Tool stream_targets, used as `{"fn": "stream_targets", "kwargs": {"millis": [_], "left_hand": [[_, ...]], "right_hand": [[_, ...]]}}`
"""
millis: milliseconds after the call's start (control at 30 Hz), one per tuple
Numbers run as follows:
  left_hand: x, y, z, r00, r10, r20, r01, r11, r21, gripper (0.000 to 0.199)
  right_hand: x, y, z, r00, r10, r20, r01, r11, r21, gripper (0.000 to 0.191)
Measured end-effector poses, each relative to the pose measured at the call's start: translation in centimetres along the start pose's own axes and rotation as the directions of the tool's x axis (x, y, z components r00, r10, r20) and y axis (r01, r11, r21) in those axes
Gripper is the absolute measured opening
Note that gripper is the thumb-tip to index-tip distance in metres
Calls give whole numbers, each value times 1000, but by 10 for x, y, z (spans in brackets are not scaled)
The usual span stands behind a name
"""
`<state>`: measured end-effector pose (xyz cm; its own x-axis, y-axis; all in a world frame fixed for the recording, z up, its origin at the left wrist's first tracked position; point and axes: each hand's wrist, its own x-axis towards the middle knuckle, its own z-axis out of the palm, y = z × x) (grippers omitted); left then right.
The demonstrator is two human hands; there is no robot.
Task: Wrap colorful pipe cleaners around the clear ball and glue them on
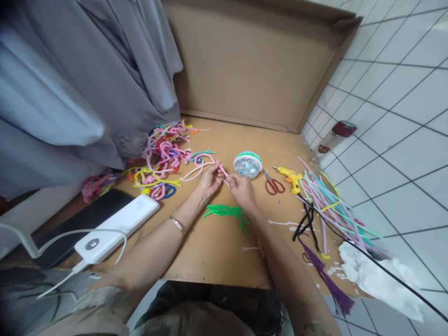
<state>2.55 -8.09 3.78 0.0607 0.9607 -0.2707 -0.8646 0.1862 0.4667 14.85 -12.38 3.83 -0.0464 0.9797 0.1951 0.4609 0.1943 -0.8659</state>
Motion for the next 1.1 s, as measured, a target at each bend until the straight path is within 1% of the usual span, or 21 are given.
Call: {"fn": "stream_targets", "kwargs": {"millis": [133, 233, 333, 433, 567, 633, 700, 800, 900, 933, 1000, 1100], "left_hand": [[4, 6, -3, 998, 17, -56, -17, 1000, -12, 24], [5, 10, -4, 996, 38, -81, -38, 999, -6, 23], [5, 11, -3, 994, 55, -96, -55, 998, -1, 20], [5, 14, -2, 989, 76, -127, -78, 997, -6, 19], [7, 22, -2, 985, 118, -125, -125, 991, -54, 26], [8, 28, -3, 985, 132, -110, -143, 986, -92, 31], [8, 31, -3, 985, 148, -93, -159, 980, -117, 31], [6, 28, -4, 987, 156, -36, -159, 984, -85, 24], [2, 15, -5, 987, 138, 87, -143, 988, 51, 15], [0, 11, -5, 982, 136, 129, -151, 981, 117, 17], [-3, 2, -6, 966, 137, 218, -193, 946, 261, 28], [-6, -4, -7, 931, 116, 347, -272, 853, 444, 41]], "right_hand": [[2, -2, -8, 994, 48, 102, -53, 997, 49, 25], [5, -6, -19, 981, 89, 174, -109, 988, 109, 25], [5, -12, -29, 964, 142, 226, -181, 970, 163, 22], [4, -17, -35, 945, 196, 263, -252, 948, 197, 22], [2, -21, -38, 925, 205, 321, -281, 935, 215, 24], [2, -22, -40, 922, 202, 330, -284, 932, 224, 23], [2, -24, -42, 924, 203, 324, -286, 929, 235, 22], [3, -26, -44, 932, 198, 304, -282, 923, 261, 21], [4, -25, -44, 948, 199, 247, -270, 915, 300, 23], [4, -25, -44, 952, 200, 233, -268, 911, 312, 23], [5, -25, -43, 956, 192, 223, -260, 906, 335, 25], [4, -26, -41, 955, 183, 233, -260, 894, 364, 28]]}}
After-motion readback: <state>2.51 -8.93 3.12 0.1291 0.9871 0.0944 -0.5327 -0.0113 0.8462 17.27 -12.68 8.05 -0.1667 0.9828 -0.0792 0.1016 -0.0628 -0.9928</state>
